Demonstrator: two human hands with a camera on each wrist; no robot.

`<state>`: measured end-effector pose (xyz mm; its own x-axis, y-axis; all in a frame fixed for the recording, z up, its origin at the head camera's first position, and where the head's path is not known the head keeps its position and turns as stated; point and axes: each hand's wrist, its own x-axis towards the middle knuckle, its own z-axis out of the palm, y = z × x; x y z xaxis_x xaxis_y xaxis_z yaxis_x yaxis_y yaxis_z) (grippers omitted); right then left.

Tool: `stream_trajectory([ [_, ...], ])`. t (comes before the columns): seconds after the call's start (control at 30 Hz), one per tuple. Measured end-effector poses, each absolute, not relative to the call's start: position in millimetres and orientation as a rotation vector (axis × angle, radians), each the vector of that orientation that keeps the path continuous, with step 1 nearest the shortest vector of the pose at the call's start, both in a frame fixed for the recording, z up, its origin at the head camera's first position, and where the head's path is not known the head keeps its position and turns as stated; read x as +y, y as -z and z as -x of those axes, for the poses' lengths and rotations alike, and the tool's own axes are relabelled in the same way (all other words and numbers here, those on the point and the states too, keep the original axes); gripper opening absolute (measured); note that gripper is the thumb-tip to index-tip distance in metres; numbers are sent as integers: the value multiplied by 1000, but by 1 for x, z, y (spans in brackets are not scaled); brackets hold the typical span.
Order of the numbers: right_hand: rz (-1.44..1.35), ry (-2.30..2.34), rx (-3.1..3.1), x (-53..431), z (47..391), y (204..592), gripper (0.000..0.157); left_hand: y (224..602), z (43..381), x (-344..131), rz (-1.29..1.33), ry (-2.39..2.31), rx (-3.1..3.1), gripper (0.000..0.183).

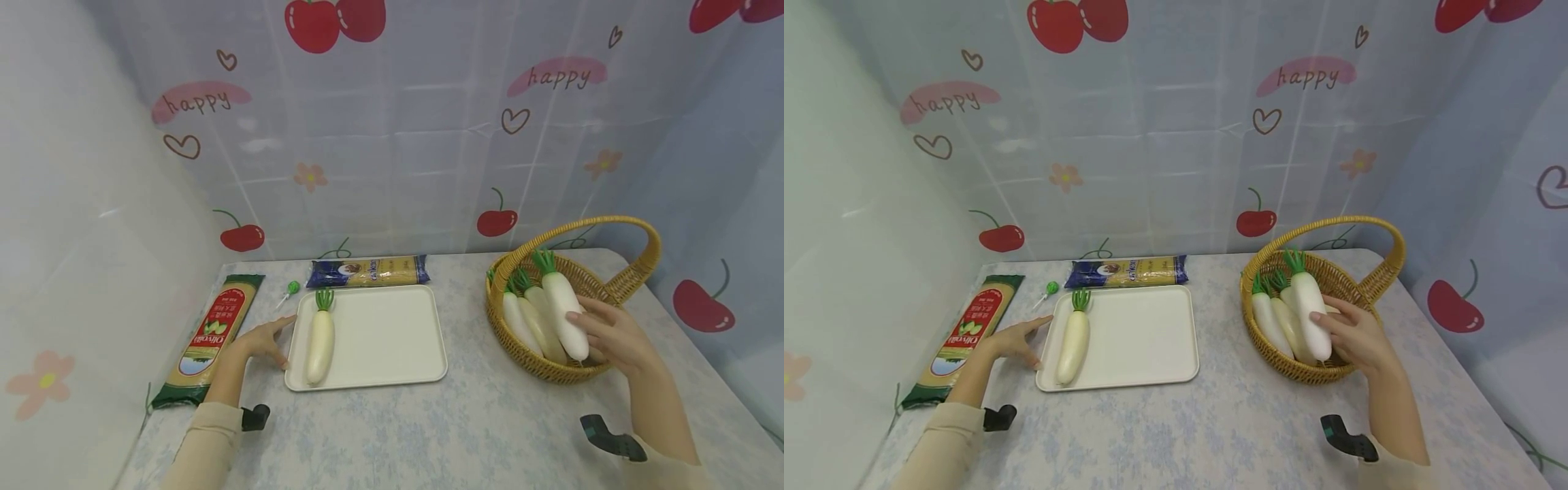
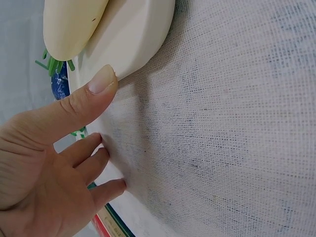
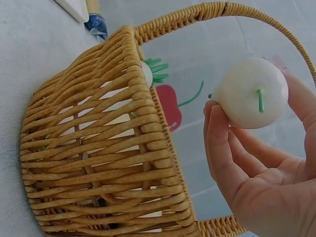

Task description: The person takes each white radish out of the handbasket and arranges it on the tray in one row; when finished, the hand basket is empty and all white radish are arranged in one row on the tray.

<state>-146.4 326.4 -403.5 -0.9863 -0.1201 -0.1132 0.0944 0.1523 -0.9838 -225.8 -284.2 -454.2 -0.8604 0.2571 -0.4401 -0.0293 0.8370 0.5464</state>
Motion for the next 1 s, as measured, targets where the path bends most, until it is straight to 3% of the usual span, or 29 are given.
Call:
stream_trajectory([
  [0.3, 28, 1992, 2217, 328, 130, 399, 37, 453, 224, -283, -156, -768, 2500, 111],
  [1.0, 218, 1867, 2368, 340, 91, 400, 47, 451, 223, -282, -151, -767, 2497, 110],
])
